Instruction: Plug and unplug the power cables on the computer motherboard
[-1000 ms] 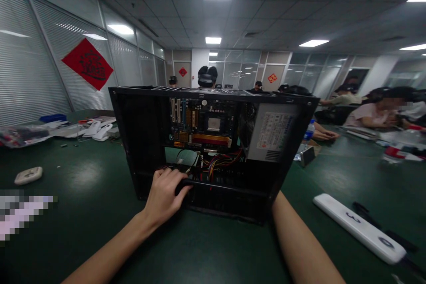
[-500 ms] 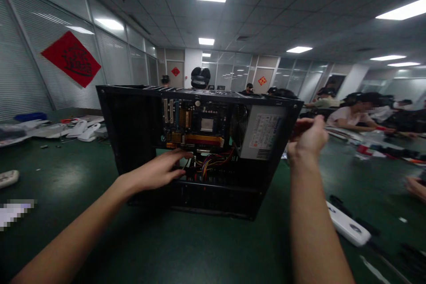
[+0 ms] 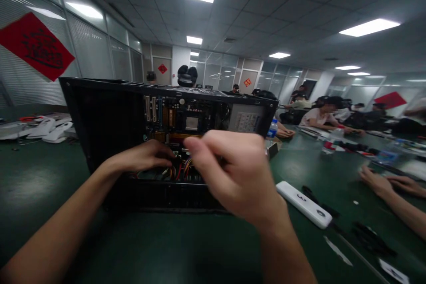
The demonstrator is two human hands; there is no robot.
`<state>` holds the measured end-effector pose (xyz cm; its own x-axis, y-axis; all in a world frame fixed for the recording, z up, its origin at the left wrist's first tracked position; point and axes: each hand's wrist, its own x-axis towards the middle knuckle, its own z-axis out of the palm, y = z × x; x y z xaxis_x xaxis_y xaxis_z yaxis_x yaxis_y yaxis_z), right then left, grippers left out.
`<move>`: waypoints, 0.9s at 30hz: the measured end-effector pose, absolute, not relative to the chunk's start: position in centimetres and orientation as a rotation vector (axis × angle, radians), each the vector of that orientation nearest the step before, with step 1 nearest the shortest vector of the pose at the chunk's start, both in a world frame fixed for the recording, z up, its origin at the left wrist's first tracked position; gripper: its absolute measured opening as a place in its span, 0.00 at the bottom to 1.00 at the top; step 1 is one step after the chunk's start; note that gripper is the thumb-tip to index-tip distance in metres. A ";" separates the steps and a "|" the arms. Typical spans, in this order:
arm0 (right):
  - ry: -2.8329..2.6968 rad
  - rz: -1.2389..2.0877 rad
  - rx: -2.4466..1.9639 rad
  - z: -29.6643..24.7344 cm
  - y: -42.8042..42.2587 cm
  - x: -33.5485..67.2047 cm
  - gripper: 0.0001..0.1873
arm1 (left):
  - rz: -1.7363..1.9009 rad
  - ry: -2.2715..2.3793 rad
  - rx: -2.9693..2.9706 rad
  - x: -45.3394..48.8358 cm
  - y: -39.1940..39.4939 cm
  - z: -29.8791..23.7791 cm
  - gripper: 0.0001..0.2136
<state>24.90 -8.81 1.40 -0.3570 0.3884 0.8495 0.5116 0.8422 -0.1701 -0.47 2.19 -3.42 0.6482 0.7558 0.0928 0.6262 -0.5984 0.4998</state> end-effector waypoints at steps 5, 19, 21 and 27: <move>-2.120 0.200 -0.834 -1.9 -3.2 21.4 0.14 | 0.836 1.054 2.242 -0.6 1.2 -2.0 0.13; -1.668 1.030 -0.649 -3.3 0.2 21.4 0.25 | 1.122 0.948 1.860 0.6 -0.7 -0.6 0.18; -1.685 1.022 -0.637 -3.2 0.1 21.5 0.25 | 1.139 0.962 1.861 0.6 -0.7 -0.5 0.18; -1.723 1.042 -0.636 -2.5 -0.6 21.9 0.21 | 1.149 0.949 1.875 1.1 -0.9 -0.5 0.17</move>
